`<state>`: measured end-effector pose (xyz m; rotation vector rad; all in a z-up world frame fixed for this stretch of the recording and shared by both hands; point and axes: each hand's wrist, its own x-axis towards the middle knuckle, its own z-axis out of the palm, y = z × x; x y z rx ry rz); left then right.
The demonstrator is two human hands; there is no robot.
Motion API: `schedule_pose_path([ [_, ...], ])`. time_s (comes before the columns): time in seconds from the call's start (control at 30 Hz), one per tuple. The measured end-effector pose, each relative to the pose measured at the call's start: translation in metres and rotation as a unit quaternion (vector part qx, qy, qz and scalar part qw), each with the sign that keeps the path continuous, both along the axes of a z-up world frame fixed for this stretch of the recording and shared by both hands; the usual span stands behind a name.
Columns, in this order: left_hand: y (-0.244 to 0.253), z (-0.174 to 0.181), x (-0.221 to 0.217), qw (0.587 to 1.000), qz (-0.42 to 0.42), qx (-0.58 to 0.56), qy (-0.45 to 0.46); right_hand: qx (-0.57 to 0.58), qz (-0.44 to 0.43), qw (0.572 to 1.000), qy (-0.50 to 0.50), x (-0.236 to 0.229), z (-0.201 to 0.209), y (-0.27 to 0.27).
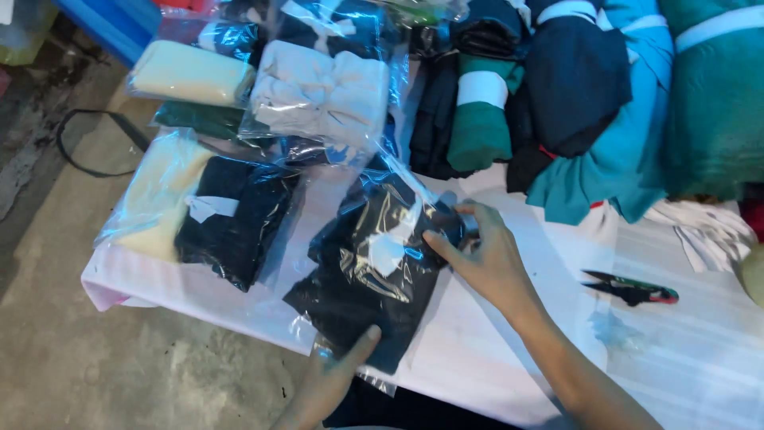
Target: Folding a piece of black patterned fabric and using tape to prepare it for packaging.
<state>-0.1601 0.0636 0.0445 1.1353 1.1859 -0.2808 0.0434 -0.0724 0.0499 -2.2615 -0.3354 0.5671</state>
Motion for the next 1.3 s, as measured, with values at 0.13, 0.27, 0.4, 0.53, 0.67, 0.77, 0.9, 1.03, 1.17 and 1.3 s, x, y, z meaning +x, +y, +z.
schedule_pose_path([
  [0.13,0.005,-0.03,-0.015,1.0,0.003,-0.011,0.017,-0.024,0.004,0.999,0.042,-0.015,0.015,0.002],
  [0.27,0.015,-0.046,-0.036,0.994,0.09,0.009,-0.059,0.018,0.016,1.0,-0.001,-0.024,0.035,0.005],
  [0.4,0.024,-0.165,-0.101,0.974,0.114,0.046,-0.189,0.287,0.063,0.948,-0.12,-0.041,0.058,0.019],
  [0.53,0.017,-0.171,-0.046,0.92,0.153,0.144,-0.33,0.144,0.08,0.983,0.083,-0.051,0.076,0.069],
  [0.67,0.051,-0.19,-0.023,0.815,0.289,0.037,-0.501,0.301,0.233,0.925,-0.008,-0.041,0.057,0.152],
  [0.77,0.077,-0.094,-0.011,0.771,0.122,0.004,-0.625,0.334,0.342,0.878,-0.035,-0.015,0.042,0.204],
  [0.9,0.061,-0.016,-0.069,0.912,-0.14,0.159,-0.352,0.209,0.46,0.862,-0.027,0.019,0.018,0.262],
  [1.03,0.094,0.008,-0.057,0.583,-0.195,0.691,-0.38,0.174,0.456,0.838,-0.244,0.035,-0.032,0.314],
  [1.17,0.161,0.004,-0.037,0.431,-0.297,0.827,-0.205,0.132,0.393,0.846,-0.336,0.007,-0.025,0.313],
  [1.3,0.2,-0.018,-0.027,0.35,-0.296,0.84,-0.29,0.177,0.391,0.807,-0.405,-0.024,-0.02,0.275],
])
